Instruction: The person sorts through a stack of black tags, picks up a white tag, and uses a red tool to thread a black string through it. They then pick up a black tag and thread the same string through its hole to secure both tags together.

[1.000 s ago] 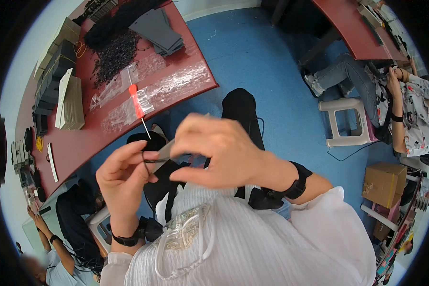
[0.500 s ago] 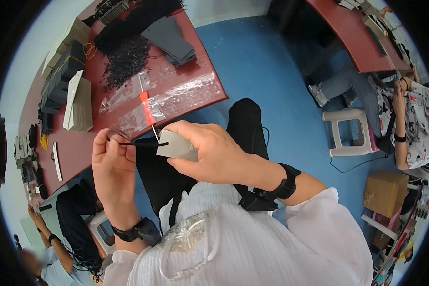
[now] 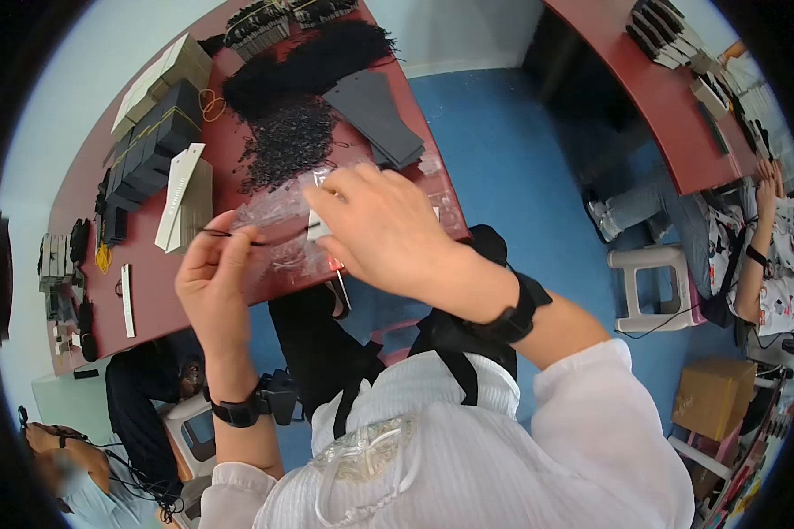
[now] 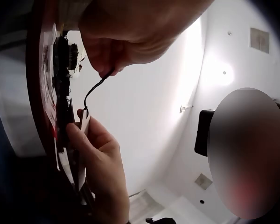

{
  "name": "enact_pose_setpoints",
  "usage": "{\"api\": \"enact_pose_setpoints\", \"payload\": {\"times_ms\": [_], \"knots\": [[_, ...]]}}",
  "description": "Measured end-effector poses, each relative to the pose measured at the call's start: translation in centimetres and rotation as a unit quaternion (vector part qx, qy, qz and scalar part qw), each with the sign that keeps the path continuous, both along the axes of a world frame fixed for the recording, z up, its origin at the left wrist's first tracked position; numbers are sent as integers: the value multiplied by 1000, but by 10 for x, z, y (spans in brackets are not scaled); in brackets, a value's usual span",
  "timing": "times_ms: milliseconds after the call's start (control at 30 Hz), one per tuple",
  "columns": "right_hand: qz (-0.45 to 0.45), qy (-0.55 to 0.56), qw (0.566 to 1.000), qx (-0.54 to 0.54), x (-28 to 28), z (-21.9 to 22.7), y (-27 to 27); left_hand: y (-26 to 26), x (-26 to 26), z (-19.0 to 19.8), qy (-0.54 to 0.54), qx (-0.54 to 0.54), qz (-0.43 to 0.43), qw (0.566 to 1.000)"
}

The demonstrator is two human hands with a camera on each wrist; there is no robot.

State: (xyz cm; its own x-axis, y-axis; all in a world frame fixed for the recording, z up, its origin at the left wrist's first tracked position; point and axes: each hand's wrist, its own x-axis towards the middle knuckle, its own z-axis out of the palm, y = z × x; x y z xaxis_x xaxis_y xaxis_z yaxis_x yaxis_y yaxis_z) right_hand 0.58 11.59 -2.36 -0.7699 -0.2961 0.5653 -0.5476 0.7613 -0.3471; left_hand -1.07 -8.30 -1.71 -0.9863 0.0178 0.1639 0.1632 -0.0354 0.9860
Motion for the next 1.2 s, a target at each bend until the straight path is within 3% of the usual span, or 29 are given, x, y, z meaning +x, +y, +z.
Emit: {"api": "enact_pose_setpoints", "payload": {"times_ms": [100,167,300,367,500,567,600,667,800,867,967,1200], "knots": [[35,34,996,-69,0,-1,-7,4,0,-8,23,-26,-38,999],[53,-58,982,-171,-1,0,-12,10,2,-8,29,-39,-51,998],[65,-111,964,-233,-6,1,-20,18,3,-14,65,-82,-85,991],[81,-218,923,-307,-8,5,-19,20,2,-16,95,-115,-89,985],[96,-244,911,-319,-4,1,-12,23,2,-11,122,-149,-102,976],[119,-283,853,-422,3,-4,-10,21,2,-6,87,-175,-122,973],[119,-282,854,-421,7,-1,-7,18,-3,-5,89,-166,-133,973],[99,-407,740,-526,15,7,-2,9,-19,-2,66,-164,-139,974],[117,-380,734,-551,17,-2,3,23,-51,11,174,-287,-80,939],[137,-376,737,-544,15,-4,2,40,-63,14,249,-374,-105,887],[144,-396,747,-515,14,-2,4,55,-71,8,246,-486,-120,830],[152,-406,743,-511,13,-11,4,66,-74,3,153,-536,-133,820]]}}
